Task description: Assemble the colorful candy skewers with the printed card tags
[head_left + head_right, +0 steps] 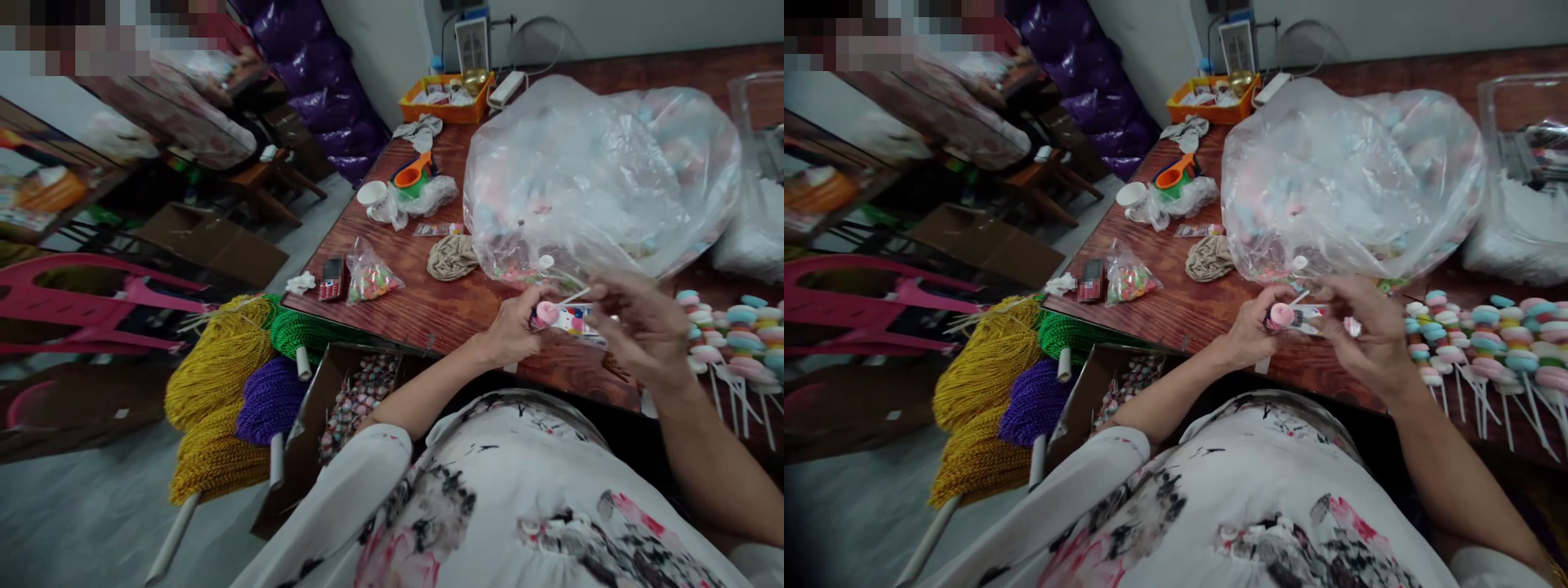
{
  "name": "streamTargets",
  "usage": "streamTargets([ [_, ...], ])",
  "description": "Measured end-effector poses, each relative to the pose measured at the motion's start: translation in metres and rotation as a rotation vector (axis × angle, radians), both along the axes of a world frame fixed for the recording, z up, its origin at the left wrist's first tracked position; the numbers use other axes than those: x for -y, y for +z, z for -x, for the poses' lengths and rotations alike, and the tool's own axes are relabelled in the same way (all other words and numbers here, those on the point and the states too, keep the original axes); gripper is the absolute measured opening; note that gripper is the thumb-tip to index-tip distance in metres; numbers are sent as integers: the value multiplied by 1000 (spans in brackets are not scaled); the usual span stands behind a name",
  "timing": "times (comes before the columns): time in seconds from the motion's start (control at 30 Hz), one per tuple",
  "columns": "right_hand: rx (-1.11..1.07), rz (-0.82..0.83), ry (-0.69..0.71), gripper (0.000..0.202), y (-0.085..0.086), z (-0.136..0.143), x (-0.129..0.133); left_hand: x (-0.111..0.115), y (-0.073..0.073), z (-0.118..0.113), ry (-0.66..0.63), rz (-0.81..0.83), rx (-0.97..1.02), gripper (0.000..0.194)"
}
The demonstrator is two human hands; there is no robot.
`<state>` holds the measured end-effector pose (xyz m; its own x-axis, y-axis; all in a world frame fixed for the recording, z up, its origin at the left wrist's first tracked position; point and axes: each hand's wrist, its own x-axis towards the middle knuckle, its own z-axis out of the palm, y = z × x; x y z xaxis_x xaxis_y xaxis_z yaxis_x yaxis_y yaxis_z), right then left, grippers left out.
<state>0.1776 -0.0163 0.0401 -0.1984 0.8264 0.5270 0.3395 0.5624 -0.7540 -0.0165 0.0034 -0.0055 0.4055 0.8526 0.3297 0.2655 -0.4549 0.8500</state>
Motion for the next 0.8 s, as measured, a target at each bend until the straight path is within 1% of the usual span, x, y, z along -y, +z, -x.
streamTargets([
  [0.07,33,0,44,27,-8,11,4,-2,-11,-5,-18,-105,7,72],
  [0.13,39,-29,48,18,-19,21,6,1,-22,-7,-26,-208,-27,84],
  [0.2,24,-52,32,16,-28,28,7,9,-27,-3,2,-238,-106,92],
  [0.23,31,-56,41,17,-31,30,7,14,-26,1,33,-223,-143,95],
  [0.3,44,-48,67,20,-34,33,7,27,-19,13,85,-132,-163,94],
  [0.33,40,-34,84,21,-34,35,7,32,-13,20,85,-59,-121,89],
  [0.43,-27,80,128,20,-34,43,5,44,3,38,38,279,142,55],
  [0.5,-142,234,164,23,-37,50,7,48,6,44,61,474,294,39],
  [0.53,-217,325,173,25,-39,53,10,50,5,45,86,529,341,35],
  [0.6,-360,502,153,31,-44,57,19,54,-1,44,112,581,427,32],
  [0.67,-416,608,58,31,-50,57,34,60,-10,42,89,630,519,32],
  [0.73,-379,613,-48,24,-57,55,50,68,-17,41,42,704,586,33],
  [0.8,-303,566,-105,18,-61,51,66,75,-22,39,-6,788,624,31],
])
